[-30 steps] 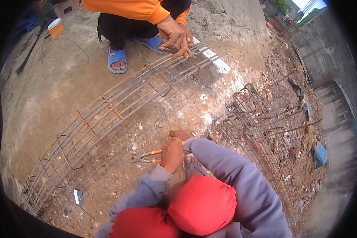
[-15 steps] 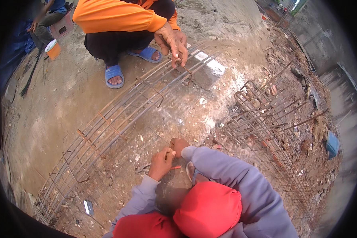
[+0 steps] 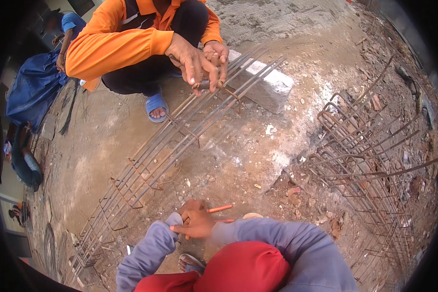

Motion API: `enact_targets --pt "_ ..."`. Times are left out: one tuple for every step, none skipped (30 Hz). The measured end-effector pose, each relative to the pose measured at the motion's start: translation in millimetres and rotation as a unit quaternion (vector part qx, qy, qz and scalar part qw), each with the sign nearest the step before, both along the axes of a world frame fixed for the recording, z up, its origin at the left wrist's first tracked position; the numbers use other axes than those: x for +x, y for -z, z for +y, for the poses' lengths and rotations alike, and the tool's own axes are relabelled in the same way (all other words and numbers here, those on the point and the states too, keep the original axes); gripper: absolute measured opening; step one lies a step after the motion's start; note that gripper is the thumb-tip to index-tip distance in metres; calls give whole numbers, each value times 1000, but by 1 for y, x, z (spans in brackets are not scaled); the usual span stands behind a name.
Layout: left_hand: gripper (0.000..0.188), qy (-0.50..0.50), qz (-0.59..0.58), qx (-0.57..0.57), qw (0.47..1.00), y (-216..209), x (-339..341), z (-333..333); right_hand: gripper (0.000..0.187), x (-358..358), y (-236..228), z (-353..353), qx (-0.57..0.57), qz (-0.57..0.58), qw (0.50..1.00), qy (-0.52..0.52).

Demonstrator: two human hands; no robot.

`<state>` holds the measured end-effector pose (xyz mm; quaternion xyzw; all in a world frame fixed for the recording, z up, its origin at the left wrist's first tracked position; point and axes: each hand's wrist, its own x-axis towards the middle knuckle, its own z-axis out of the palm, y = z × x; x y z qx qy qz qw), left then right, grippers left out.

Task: The person assembles a rebar cage by tying steel bars together with wire using pliers. They work alongside another person, repeatedly wrapping and twisting wire to secure the rebar grid.

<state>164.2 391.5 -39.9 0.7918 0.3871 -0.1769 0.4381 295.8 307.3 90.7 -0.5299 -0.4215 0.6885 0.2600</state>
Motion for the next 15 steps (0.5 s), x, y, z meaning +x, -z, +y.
enact_targets --pt "26 -13 3 -5 1000 0 -1 -1 39 -1 6 -1 2 19 1000 3" --pt "27 -25 7 -10 1000 1 -2 -3 37 -3 11 -1 3 39 999 5" --pt "27 -39 11 -16 999 1 -6 -6 35 -3 17 1 3 60 998 7" --pt "27 -56 15 -21 998 2 -11 -9 33 -6 25 5 -31 74 996 25" --pt "27 -75 16 -24 997 5 -13 -15 30 -4 34 8 -65 83 993 43" --pt "28 -94 16 -26 995 7 -15 -23 28 -2 43 12 -100 91 989 62" --pt "28 -115 3 -29 993 16 -13 -32 26 7 60 13 -57 74 994 64" --pt "28 -150 5 -28 988 22 -25 -45 25 8 71 13 -12 73 996 49" --pt "29 -192 6 -23 981 25 -38 -61 23 6 80 9 34 73 996 35" --pt "30 -237 -5 -22 971 34 -43 -78 20 8 83 4 80 54 995 2" --pt "30 -285 -26 -25 958 39 -39 -93 16 18 77 4 43 109 993 -33" --pt "31 -344 -54 -29 937 42 -37 -105 14 27 69 3 5 164 984 -67" --pt "32 -409 -103 -38 906 41 -27 -112 14 42 56 3 -31 211 972 -96" --pt "32 -470 -149 -52 868 26 -15 -112 14 58 49 2 -37 214 973 -75" --pt "33 -527 -201 -87 821 -21 10 -93 15 77 44 2 -40 218 974 -49"
